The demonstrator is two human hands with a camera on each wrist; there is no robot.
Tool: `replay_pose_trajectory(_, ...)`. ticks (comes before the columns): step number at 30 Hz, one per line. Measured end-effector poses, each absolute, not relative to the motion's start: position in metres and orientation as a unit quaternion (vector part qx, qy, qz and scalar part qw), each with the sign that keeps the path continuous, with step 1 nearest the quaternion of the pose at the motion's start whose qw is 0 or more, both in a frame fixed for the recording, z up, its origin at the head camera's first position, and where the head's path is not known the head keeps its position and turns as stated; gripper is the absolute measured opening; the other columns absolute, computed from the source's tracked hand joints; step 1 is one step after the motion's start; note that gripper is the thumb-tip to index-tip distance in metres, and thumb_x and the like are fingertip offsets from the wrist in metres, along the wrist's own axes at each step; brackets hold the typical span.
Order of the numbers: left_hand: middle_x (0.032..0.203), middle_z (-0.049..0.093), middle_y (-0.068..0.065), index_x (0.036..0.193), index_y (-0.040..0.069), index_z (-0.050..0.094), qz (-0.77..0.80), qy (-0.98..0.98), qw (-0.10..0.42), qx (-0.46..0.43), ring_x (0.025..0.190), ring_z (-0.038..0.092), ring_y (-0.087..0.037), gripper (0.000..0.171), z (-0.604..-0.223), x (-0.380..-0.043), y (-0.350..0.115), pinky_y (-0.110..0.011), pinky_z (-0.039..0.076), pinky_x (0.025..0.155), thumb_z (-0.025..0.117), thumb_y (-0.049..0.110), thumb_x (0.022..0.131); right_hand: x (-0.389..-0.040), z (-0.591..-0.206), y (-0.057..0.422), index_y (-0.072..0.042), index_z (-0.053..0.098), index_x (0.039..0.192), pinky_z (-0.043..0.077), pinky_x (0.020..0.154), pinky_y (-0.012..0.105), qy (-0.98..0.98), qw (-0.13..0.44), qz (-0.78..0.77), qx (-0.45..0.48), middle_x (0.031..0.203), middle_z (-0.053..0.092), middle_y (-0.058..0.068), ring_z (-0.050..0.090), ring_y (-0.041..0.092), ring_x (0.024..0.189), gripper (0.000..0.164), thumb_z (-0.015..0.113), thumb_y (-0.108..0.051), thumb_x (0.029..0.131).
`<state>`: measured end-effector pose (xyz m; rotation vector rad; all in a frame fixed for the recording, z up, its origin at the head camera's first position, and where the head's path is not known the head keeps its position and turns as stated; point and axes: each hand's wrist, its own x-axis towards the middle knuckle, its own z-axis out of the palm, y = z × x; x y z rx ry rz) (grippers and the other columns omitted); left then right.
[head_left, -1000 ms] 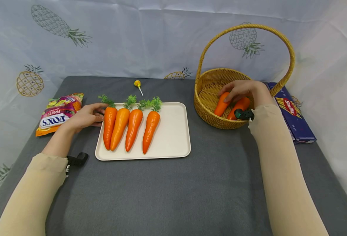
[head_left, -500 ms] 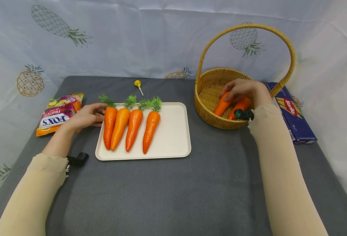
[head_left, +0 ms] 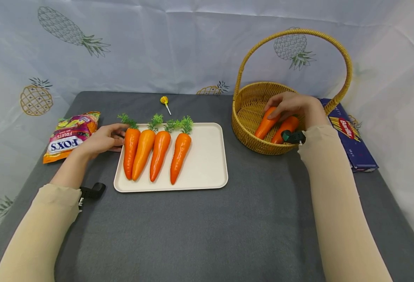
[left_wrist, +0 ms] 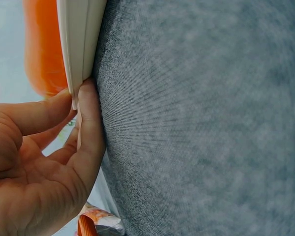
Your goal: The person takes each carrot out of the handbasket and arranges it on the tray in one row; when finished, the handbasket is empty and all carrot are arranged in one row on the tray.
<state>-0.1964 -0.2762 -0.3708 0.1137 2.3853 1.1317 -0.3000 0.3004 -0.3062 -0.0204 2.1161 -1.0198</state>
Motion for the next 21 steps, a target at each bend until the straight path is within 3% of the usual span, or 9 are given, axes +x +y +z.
replay_pose_trajectory(9, 0.133, 0.040, -0.024, 0.155, -0.001, 0.022, 0.415, 0.875, 0.246, 0.041, 0.091, 0.056, 0.000, 0.061, -0.371, -0.195, -0.275, -0.021, 0.060, 0.080, 0.048, 0.006, 0.100, -0.299, -0.300, 0.304, -0.014, 0.053, 0.128, 0.057, 0.091, 0.040, 0.838, 0.376, -0.394, -0.023, 0.111, 0.060, -0.001, 0.062, 0.021, 0.101, 0.040, 0.069, -0.025, 0.093)
replay_pose_trajectory(16, 0.135, 0.040, -0.024, 0.155, -0.001, 0.022, 0.411, 0.877, 0.245, 0.039, 0.091, 0.056, 0.000, 0.061, -0.371, -0.195, -0.276, -0.023, 0.061, 0.081, 0.048, 0.006, 0.101, -0.303, -0.287, 0.310, -0.016, 0.058, 0.120, 0.056, 0.089, 0.034, 0.870, 0.313, -0.370, -0.088, 0.111, 0.058, -0.006, 0.060, 0.017, 0.098, 0.029, 0.068, -0.024, 0.093)
replay_pose_trajectory(21, 0.136, 0.040, -0.024, 0.156, 0.000, 0.021, 0.411, 0.876, 0.248, 0.039, 0.091, 0.056, 0.001, 0.061, -0.370, -0.196, -0.275, -0.024, 0.061, 0.082, 0.048, 0.007, 0.101, -0.304, -0.274, 0.308, -0.017, 0.058, 0.122, 0.056, 0.085, 0.028, 0.886, 0.283, -0.354, -0.101, 0.110, 0.056, -0.006, 0.059, 0.014, 0.095, 0.033, 0.068, -0.029, 0.093)
